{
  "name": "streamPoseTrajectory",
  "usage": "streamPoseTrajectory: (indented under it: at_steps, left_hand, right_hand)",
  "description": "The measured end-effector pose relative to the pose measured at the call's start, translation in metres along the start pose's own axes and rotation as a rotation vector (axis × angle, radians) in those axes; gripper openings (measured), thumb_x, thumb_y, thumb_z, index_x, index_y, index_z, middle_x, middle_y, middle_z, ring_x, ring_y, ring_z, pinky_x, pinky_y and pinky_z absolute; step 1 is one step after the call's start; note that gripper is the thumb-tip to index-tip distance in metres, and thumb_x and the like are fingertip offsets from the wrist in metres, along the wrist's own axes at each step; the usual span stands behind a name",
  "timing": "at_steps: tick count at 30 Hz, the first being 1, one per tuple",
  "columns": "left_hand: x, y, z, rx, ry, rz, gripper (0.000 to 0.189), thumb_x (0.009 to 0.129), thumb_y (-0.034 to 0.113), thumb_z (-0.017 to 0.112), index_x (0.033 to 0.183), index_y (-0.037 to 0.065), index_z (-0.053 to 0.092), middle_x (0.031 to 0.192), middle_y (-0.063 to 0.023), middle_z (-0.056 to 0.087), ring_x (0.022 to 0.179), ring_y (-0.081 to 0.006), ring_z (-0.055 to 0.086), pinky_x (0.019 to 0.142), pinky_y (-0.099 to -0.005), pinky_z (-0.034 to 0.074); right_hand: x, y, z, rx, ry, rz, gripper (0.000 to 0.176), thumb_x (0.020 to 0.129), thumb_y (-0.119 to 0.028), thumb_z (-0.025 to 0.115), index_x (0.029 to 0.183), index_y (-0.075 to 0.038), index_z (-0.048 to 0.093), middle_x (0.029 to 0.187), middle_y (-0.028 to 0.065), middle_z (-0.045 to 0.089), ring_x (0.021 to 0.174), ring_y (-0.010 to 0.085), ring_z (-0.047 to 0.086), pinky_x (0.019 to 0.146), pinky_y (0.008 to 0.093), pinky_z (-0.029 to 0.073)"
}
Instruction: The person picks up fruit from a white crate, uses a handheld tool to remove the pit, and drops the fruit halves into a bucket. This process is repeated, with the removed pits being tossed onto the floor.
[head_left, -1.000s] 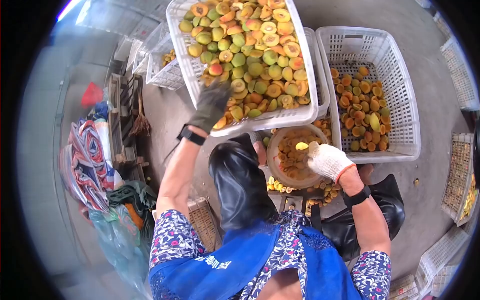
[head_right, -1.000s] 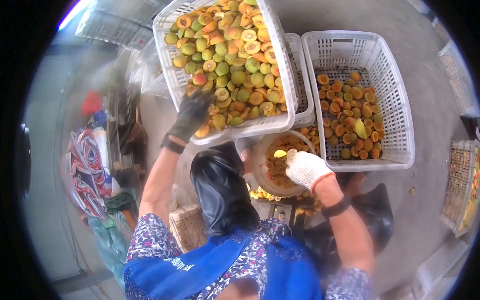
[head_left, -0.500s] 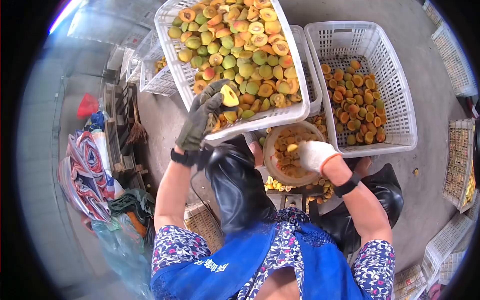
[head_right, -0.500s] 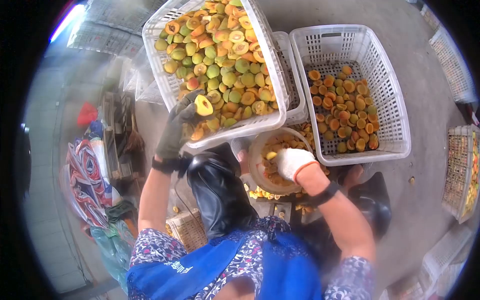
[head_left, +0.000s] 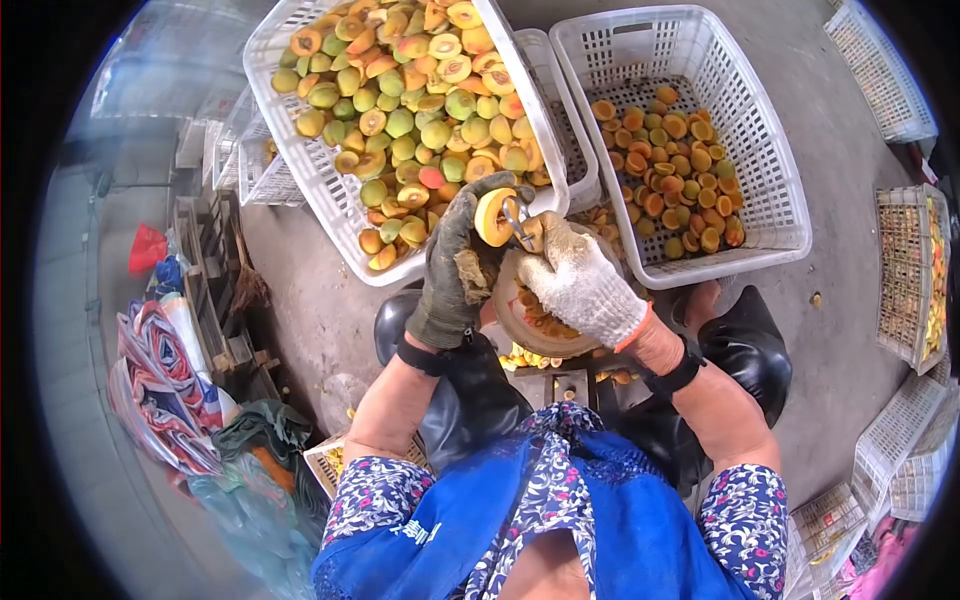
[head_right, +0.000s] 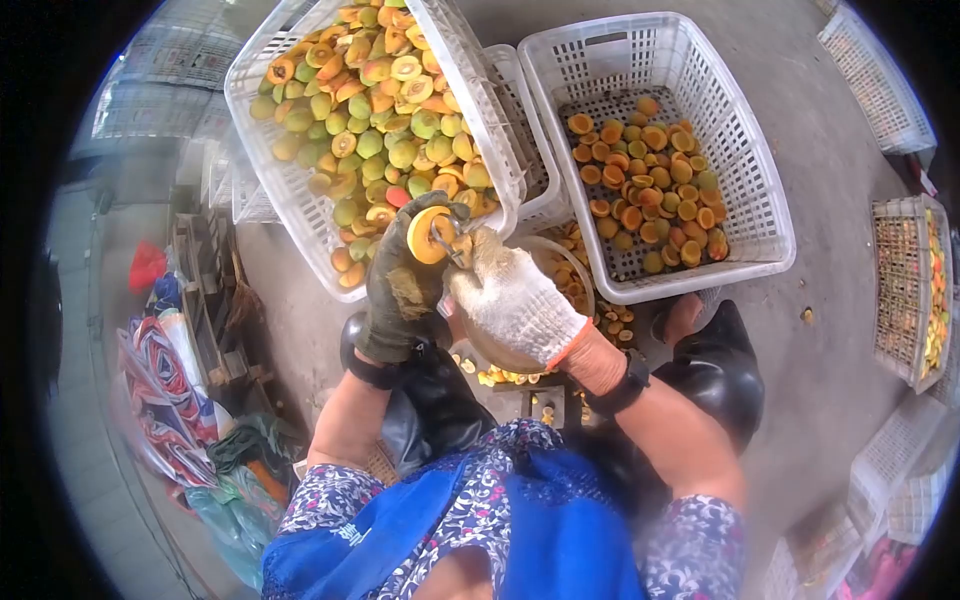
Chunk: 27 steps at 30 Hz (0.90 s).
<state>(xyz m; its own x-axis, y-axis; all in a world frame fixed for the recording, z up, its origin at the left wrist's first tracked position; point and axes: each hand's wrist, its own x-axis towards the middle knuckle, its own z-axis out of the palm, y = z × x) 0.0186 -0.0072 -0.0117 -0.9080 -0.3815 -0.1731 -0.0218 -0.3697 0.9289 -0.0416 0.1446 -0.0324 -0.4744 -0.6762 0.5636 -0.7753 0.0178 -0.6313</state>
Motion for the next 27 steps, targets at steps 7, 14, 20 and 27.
streamPoseTrajectory:
  at_steps: [7, 14, 20, 27]
  left_hand:
    - [0.003, -0.023, 0.006, 0.417, 0.0, 0.308, 0.051, 0.095, 0.04, 0.05, 0.119, -0.005, 0.051, 0.106, -0.0113, 0.061, 0.099, -0.0194, 0.059, 0.089, -0.0318, 0.047]
    - [0.009, -0.018, 0.008, 0.203, -0.011, 0.105, 0.06, 0.096, 0.053, 0.041, 0.116, -0.002, 0.054, 0.105, -0.0098, 0.061, 0.097, -0.0198, 0.06, 0.086, -0.0313, 0.049]
    - [0.007, -0.018, 0.007, -0.112, 0.007, -0.053, 0.051, 0.1, 0.044, 0.038, 0.094, -0.002, 0.058, 0.087, -0.0127, 0.061, 0.081, -0.0229, 0.061, 0.08, -0.0366, 0.051]
    - [0.014, -0.033, -0.012, 0.197, -0.358, -0.017, 0.056, 0.098, 0.046, 0.041, 0.073, 0.0, 0.058, 0.073, -0.0115, 0.058, 0.075, -0.0239, 0.059, 0.088, -0.0439, 0.047]
  right_hand:
    - [-0.011, 0.012, 0.001, -0.29, -0.256, -0.125, 0.023, 0.077, -0.015, 0.06, 0.096, -0.003, 0.06, 0.096, 0.02, 0.059, 0.086, 0.0337, 0.06, 0.075, 0.0402, 0.049]
    - [-0.02, 0.02, 0.01, -0.224, -0.243, -0.148, 0.02, 0.076, -0.015, 0.057, 0.091, -0.001, 0.059, 0.086, 0.0175, 0.057, 0.079, 0.0329, 0.058, 0.065, 0.0402, 0.048]
    - [-0.019, 0.022, 0.008, -0.104, -0.304, -0.19, 0.024, 0.077, -0.015, 0.058, 0.097, -0.002, 0.06, 0.09, 0.0187, 0.057, 0.083, 0.0344, 0.058, 0.066, 0.0402, 0.05]
    - [-0.018, 0.014, -0.003, 0.565, -0.628, 0.496, 0.018, 0.083, -0.013, 0.055, 0.098, -0.006, 0.063, 0.083, 0.013, 0.06, 0.077, 0.0281, 0.058, 0.067, 0.0404, 0.048]
